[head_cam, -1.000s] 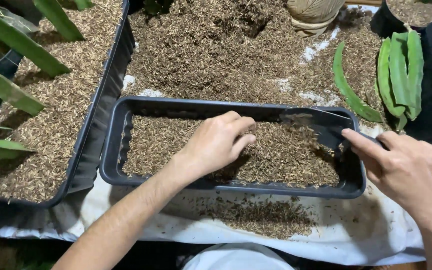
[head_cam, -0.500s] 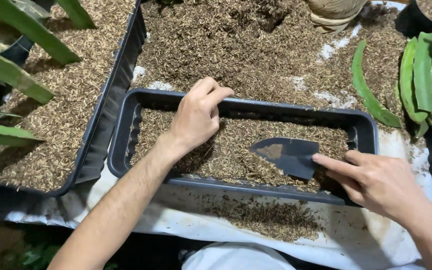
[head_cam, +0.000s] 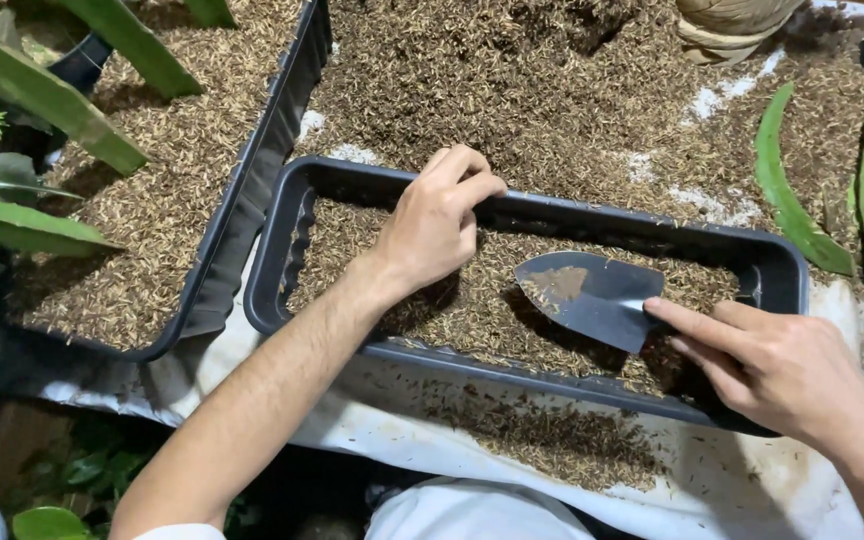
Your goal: Filling a planting tray with soil and using a hand trowel to level and smooth the surface.
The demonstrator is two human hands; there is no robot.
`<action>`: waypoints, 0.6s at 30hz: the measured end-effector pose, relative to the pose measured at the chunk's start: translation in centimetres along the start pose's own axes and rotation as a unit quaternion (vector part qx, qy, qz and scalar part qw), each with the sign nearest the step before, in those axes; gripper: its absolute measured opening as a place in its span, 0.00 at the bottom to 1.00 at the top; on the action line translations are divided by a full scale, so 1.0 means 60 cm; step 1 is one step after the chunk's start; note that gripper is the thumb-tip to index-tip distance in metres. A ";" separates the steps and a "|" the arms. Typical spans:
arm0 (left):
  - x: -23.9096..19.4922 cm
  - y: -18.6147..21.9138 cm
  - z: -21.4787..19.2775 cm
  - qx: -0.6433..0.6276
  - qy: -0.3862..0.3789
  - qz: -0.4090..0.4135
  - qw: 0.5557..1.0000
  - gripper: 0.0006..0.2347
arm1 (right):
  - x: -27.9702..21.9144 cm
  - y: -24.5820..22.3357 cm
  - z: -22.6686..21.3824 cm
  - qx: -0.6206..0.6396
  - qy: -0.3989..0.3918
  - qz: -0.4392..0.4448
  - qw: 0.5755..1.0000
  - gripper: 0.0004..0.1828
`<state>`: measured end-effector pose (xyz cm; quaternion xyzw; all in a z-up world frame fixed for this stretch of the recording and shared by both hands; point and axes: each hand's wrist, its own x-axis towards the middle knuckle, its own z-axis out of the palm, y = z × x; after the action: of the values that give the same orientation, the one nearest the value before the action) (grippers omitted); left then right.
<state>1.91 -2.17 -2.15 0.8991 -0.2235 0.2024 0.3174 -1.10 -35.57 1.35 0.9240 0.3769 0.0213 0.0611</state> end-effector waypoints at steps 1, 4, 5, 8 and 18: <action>0.001 0.003 -0.002 0.001 0.000 -0.001 1.000 0.10 | 0.005 -0.002 0.004 0.001 0.001 -0.001 1.000 0.28; 0.006 0.012 -0.003 -0.009 0.006 0.014 1.000 0.11 | 0.021 -0.011 0.017 0.041 -0.016 -0.047 0.998 0.27; 0.006 0.013 -0.002 -0.008 0.012 0.018 1.000 0.11 | 0.028 -0.019 0.023 0.072 -0.044 -0.069 0.994 0.27; 0.001 0.010 -0.003 -0.001 0.016 0.013 1.000 0.10 | 0.049 -0.034 0.021 0.090 -0.098 -0.093 0.987 0.27; -0.010 -0.004 -0.011 0.025 0.027 0.001 0.999 0.11 | 0.051 -0.017 0.009 0.022 -0.268 -0.017 0.963 0.28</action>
<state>1.39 -1.40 -2.11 0.9007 -0.2103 0.2326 0.3006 0.42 -32.76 0.66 0.8903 0.3630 -0.2362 0.1403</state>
